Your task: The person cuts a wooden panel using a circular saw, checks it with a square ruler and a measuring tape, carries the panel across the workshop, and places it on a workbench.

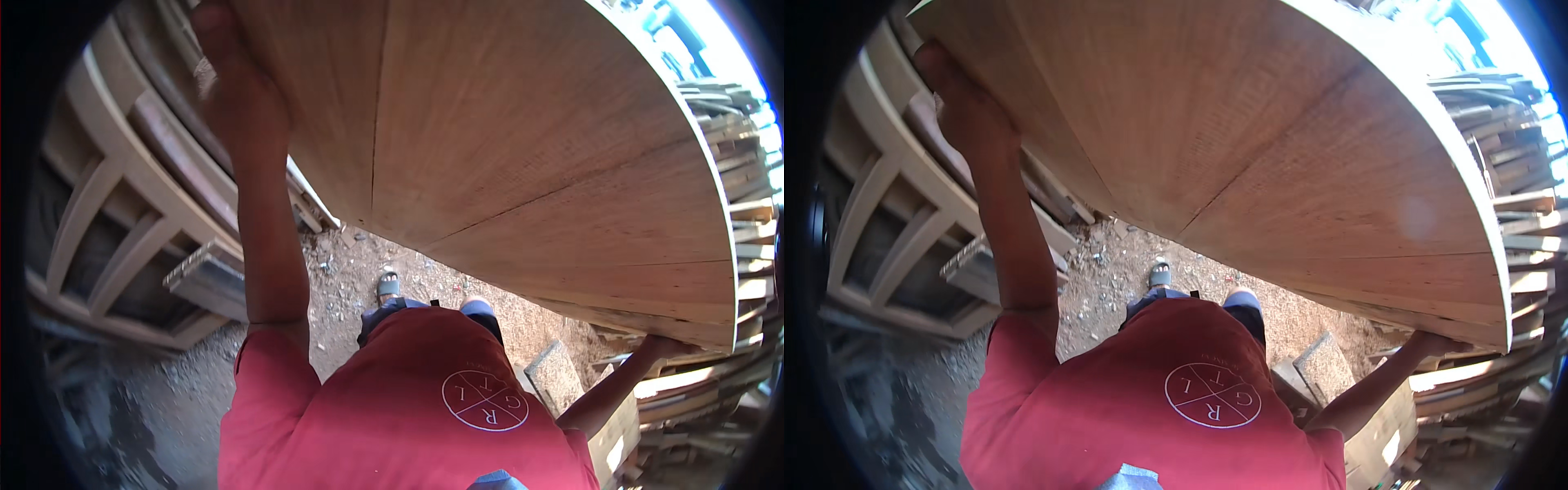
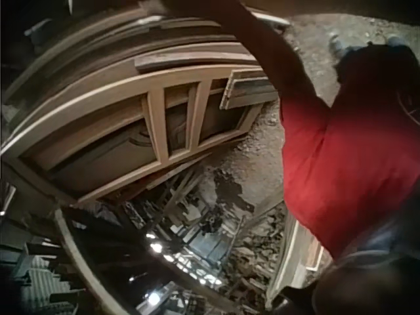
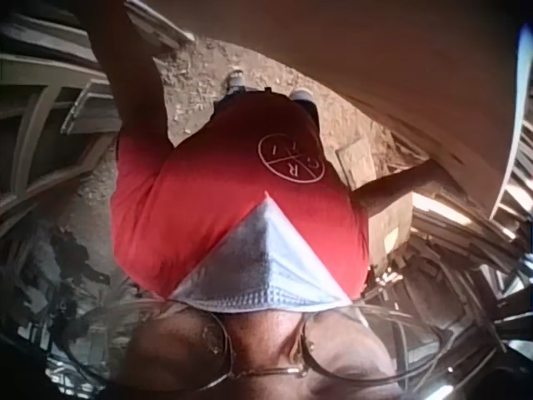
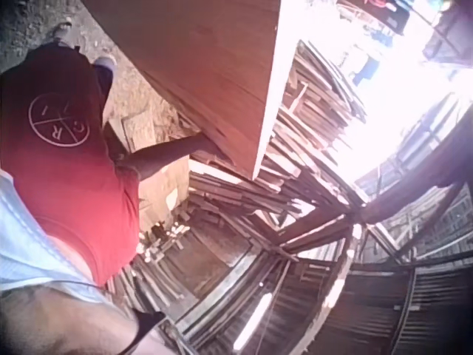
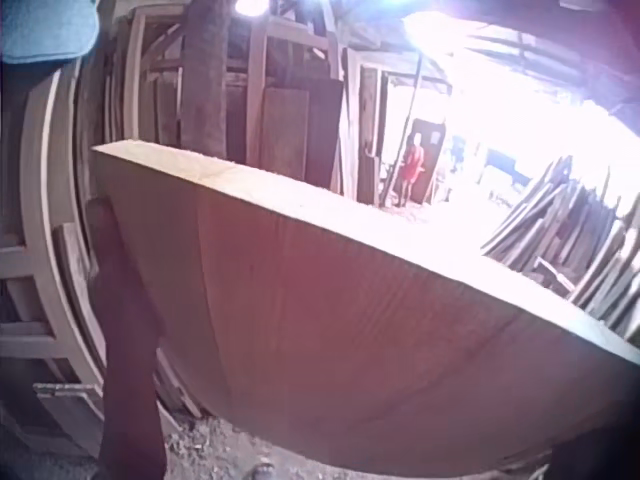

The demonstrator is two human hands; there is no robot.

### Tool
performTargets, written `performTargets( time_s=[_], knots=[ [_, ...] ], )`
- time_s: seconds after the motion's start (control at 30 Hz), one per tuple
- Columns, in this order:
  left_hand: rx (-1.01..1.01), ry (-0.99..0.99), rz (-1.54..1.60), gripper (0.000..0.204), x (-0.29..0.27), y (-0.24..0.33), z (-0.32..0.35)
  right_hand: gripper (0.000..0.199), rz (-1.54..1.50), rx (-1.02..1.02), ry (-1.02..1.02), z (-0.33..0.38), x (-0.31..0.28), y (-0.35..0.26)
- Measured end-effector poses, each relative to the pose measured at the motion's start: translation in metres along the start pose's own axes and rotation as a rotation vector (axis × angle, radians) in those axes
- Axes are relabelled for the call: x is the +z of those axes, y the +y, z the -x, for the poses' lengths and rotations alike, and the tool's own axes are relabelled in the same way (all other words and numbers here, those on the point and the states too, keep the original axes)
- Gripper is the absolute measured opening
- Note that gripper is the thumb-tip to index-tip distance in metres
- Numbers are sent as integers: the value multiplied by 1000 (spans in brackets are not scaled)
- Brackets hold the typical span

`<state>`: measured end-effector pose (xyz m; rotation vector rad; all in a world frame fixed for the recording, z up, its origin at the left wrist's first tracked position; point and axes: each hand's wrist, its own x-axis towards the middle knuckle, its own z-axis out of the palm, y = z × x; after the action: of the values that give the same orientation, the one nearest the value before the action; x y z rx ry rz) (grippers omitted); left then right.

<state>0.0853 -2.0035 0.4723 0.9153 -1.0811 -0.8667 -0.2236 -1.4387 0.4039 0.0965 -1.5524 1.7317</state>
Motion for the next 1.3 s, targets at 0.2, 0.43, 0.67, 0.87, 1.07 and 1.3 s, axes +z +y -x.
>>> performTargets(
  time_s=[0.2, 0.43, 0.67, 0.87, 1.07, 1.3],
  knots=[
    [-130, -78, 175, 103, 88, 13, 3, 68, 363, -88, 215, -17, 9, -35],
    [126, -240, 211, 101, 180, -37, -24, 77, 36, -37, 247, -29, 49, 27],
    [73, -364, 126, 72, 314, -115, -2, 66, -69, 19, 279, -68, 85, 157],
    [28, -413, 60, 91, 424, -205, 10, 73, -38, 71, 242, -138, 147, 312],
    [-22, -618, 500, 94, 575, -264, -12, 73, -35, 89, 278, -218, 238, 405],
    [-75, -627, 621, 91, 793, -301, 10, 73, 4, 48, 317, -329, 336, 507]
  ],
)
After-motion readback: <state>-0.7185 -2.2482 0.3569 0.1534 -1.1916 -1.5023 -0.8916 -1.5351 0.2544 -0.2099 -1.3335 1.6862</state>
